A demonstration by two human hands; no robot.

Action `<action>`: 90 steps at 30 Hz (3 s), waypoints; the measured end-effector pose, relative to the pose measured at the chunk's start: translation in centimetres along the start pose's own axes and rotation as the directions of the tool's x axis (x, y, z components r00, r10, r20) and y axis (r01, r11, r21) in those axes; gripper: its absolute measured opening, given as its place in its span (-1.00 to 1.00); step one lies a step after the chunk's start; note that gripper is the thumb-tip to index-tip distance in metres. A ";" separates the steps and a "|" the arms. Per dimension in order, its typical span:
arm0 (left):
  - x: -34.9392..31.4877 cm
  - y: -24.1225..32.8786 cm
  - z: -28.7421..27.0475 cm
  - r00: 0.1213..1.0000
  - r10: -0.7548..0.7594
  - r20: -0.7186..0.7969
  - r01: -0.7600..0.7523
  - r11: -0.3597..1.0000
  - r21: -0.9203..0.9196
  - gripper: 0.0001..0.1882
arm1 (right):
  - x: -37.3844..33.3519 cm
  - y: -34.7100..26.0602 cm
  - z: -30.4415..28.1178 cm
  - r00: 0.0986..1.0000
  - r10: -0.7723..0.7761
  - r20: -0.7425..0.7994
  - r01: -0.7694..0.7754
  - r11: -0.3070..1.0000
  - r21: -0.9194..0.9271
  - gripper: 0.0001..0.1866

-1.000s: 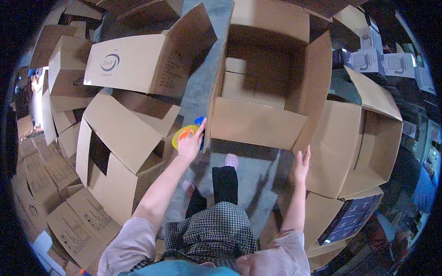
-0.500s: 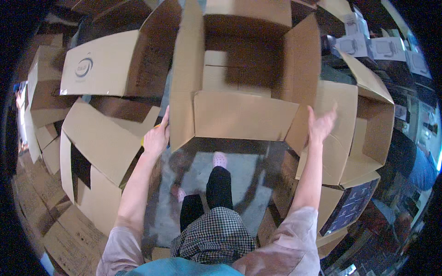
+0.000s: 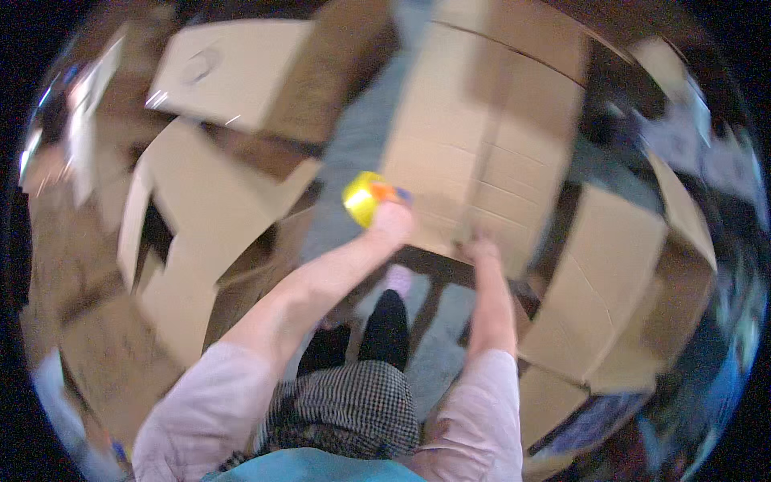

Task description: The person assembles large cardboard boxes using a tape dispenser, arranges them on the floor, and packs individual vacuum flasks into product boxes at a workstation.

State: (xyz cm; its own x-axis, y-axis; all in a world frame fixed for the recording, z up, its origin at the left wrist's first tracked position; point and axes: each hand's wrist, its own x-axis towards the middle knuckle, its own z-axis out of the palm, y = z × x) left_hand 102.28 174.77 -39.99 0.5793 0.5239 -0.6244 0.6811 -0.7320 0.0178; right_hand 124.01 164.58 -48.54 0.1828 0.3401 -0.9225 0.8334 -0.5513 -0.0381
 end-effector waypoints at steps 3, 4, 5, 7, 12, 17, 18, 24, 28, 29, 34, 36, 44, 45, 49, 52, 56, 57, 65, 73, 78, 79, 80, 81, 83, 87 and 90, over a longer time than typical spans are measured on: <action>-10.4 -0.1 -0.2 0.788 -0.120 -0.604 -0.025 0.974 -0.226 -0.67 | -1.7 4.7 -1.3 0.954 -0.194 -0.230 0.224 0.968 0.114 -0.21; -14.1 -1.1 -1.8 0.876 -0.146 -0.460 -0.095 0.883 -0.460 -0.58 | -2.7 7.3 -1.5 0.941 -0.105 -0.322 0.190 0.951 0.244 -0.23; -17.9 -2.9 -3.8 0.893 -0.089 -0.441 -0.172 0.839 -0.517 -0.62 | -1.7 10.5 -0.6 0.970 -0.002 -0.243 0.100 0.914 0.393 -0.26; -29.5 -5.7 -3.0 0.895 -0.253 -0.368 -0.127 0.646 -0.753 -0.60 | -5.8 6.6 -0.6 0.881 -0.016 -0.473 0.111 0.978 0.175 -0.27; -53.6 -9.1 -1.6 0.623 -0.769 0.142 0.344 0.107 -0.933 -0.62 | -21.6 -11.9 6.7 0.612 -0.042 -0.789 0.551 0.738 0.389 -0.72; -64.9 -16.5 4.7 0.314 -0.906 0.283 0.742 0.048 -0.669 -0.63 | -23.2 -39.2 20.0 0.904 -0.408 0.125 -0.108 0.064 0.992 0.01; -66.6 -17.4 5.9 0.287 -0.875 0.390 0.784 -0.020 -0.621 -0.62 | -22.3 -43.6 19.1 0.864 -0.502 -0.034 -0.057 -0.165 0.985 -0.04; -75.1 -22.0 31.2 0.376 -0.716 0.589 0.769 -0.113 -0.629 -0.55 | -30.1 -51.1 15.6 0.825 -0.365 -0.432 0.444 -0.055 0.894 -0.48; -73.9 -20.9 40.5 0.545 -0.602 0.583 0.281 -0.524 -0.804 -0.57 | -38.9 -51.4 20.3 0.821 -0.253 -0.513 0.570 0.436 0.697 -0.72; -74.1 -19.9 40.0 0.517 -0.623 0.588 0.320 -0.496 -0.807 -0.56 | -44.3 -54.8 20.0 0.656 -0.320 -0.683 0.749 0.383 0.540 -0.74; -74.7 -18.0 33.5 0.609 -0.644 0.464 0.376 -0.281 -0.883 -0.55 | -65.3 -56.5 17.4 0.165 -0.520 -0.838 0.976 -0.039 0.216 -0.75; -75.2 -18.3 29.8 0.661 -0.626 0.413 0.386 -0.189 -0.903 -0.55 | -69.1 -54.6 16.7 0.074 -0.533 -0.843 0.991 -0.055 0.122 -0.73; -74.6 -17.7 18.2 0.769 -0.597 0.229 0.302 0.023 -0.953 -0.52 | -78.1 -33.9 9.8 0.367 -0.043 -0.929 0.866 -0.350 0.358 -0.75; -73.7 -17.4 16.8 0.778 -0.597 0.197 0.278 0.045 -0.960 -0.51 | -78.4 -30.8 8.7 0.318 0.045 -0.947 0.890 -0.360 0.281 -0.72; -68.5 -15.7 11.4 0.833 -0.548 0.073 0.190 0.160 -0.969 -0.49 | -76.0 -19.3 6.1 0.221 0.320 -0.922 0.930 -0.354 0.100 -0.68; -62.2 -14.0 6.7 0.869 -0.494 -0.025 0.105 0.232 -0.967 -0.48 | -69.7 -9.4 5.3 0.089 0.390 -0.916 0.964 -0.264 -0.019 -0.69; -48.1 -11.5 0.6 0.912 -0.347 -0.221 -0.115 0.302 -0.946 -0.45 | -58.1 3.8 4.3 0.083 0.174 -0.981 0.828 0.536 0.165 -0.62; -44.3 -9.3 -3.4 0.954 -0.264 -0.140 -0.114 0.112 -0.987 -0.43 | -55.8 5.6 4.6 0.107 0.062 -0.992 0.674 0.730 0.118 -0.55; -22.0 0.0 -10.0 0.989 -0.146 0.006 0.111 0.727 -0.678 -0.19 | -40.0 10.0 1.8 0.659 -0.069 -0.749 0.106 0.994 0.001 0.02; -23.5 4.3 -14.1 0.990 0.116 0.078 -0.015 0.643 -0.766 -0.40 | -34.7 1.1 -5.5 0.758 -0.251 -0.602 0.205 0.968 -0.147 0.12; -34.1 -4.6 -15.6 0.999 -0.043 0.015 0.039 0.645 -0.763 -0.45 | -32.0 4.7 -3.8 0.779 -0.197 -0.595 -0.047 0.928 -0.369 0.05; -37.0 -6.9 -13.9 0.995 -0.091 0.043 0.090 0.614 -0.784 -0.46 | -32.9 4.0 -4.1 0.856 -0.052 -0.514 -0.135 0.938 -0.320 -0.06; -40.4 -8.7 -10.7 0.980 -0.196 0.029 0.131 0.536 -0.834 -0.48 | -33.3 4.3 -3.5 0.888 0.020 -0.459 -0.176 0.937 -0.300 -0.06; -43.0 -11.0 -7.7 0.953 -0.304 -0.013 0.151 0.510 -0.847 -0.50 | -32.2 4.5 -3.3 0.893 -0.001 -0.449 -0.171 0.924 -0.341 -0.06; -48.3 -12.1 -2.0 0.763 -0.645 0.044 0.370 0.378 -0.849 -0.53 | -29.6 5.6 -3.5 0.809 0.017 -0.588 -0.324 0.847 -0.421 -0.11; -54.5 -20.3 2.5 0.507 -0.786 0.354 0.736 0.182 -0.652 -0.49 | -35.2 -13.4 -2.2 0.418 -0.295 -0.859 0.050 0.952 -0.303 -0.61; -60.1 -21.9 11.1 0.505 -0.811 0.294 0.681 0.166 -0.713 -0.54 | -36.5 -33.4 3.3 0.546 -0.557 -0.626 0.597 0.783 -0.175 -0.56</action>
State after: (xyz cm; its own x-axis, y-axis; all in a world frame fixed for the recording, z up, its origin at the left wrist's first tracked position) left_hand 47.58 154.54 -11.51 -0.3913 0.7307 -0.5594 0.8272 0.5457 0.1341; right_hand 87.76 168.10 -14.91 -0.0379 0.9695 -0.2421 0.8529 -0.0949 -0.5134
